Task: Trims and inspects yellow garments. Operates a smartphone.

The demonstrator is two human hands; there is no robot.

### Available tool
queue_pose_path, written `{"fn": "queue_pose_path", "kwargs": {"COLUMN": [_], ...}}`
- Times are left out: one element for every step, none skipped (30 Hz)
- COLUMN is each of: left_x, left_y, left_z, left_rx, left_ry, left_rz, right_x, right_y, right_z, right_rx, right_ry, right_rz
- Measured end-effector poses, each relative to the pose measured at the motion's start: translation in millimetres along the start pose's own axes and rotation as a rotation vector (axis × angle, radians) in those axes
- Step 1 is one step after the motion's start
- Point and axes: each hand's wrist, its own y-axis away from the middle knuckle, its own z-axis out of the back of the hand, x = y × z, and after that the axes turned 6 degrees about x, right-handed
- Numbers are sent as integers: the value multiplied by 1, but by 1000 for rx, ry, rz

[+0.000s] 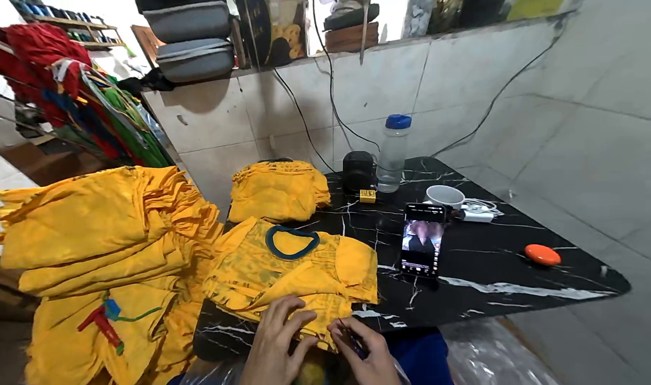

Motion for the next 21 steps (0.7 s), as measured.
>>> {"fn": "queue_pose_path", "kwargs": {"left_x": [2,2,1,-2,-5,-7,-7,-7,-6,-4,-4,-4,-4,-6,-10,-16,-22,-29,-35,-40,-44], "left_y": [2,4,5,6,6,6,7,7,8,9,10,10,11,11,12,12,11,10,9,8,6], "left_z": [-1,-2,-2,-2,-2,-2,-2,-2,-2,-2,-1,0,1,0,-1,-4,-6,-9,-11,-11,-12], "left_rx": [3,-16,-58,-114,-164,-196,-207,-205,-198,-190,-193,-209,-236,-271,-306,-329,-335,-329,-317,-304,-308], "left_ry": [-26,-19,21,91,162,219,255,275,274,246,185,109,45,11,24,84,192,338,503,644,744], "left_rz": [-10,-23,-39,-54,-68,-80,-91,-100,-105,-102,-88,-71,-59,-50,-35,-13,18,58,97,134,166], "right_x": [1,2,5,10,17,23,28,31,31,31,28,26,25,23,21,19,18,17,18,19,19], "right_y": [0,0,-1,-2,-3,-4,-5,-7,-8,-9,-9,-9,-9,-9,-8,-6,-5,-4,-3,-2,-1], "right_z": [-1,-1,-2,-2,-2,-3,-4,-6,-7,-9,-10,-11,-11,-11,-12,-12,-13,-13,-13,-12,-12], "right_rx": [-5,-7,-6,1,20,47,77,101,112,106,92,71,54,39,31,31,35,44,63,83,99], "right_ry": [3,1,-22,-75,-148,-217,-268,-303,-330,-354,-376,-386,-389,-378,-352,-320,-287,-260,-233,-209,-192], "right_rz": [-5,-16,-33,-60,-91,-116,-137,-155,-169,-182,-182,-177,-162,-136,-105,-77,-53,-36,-34,-41,-49]}}
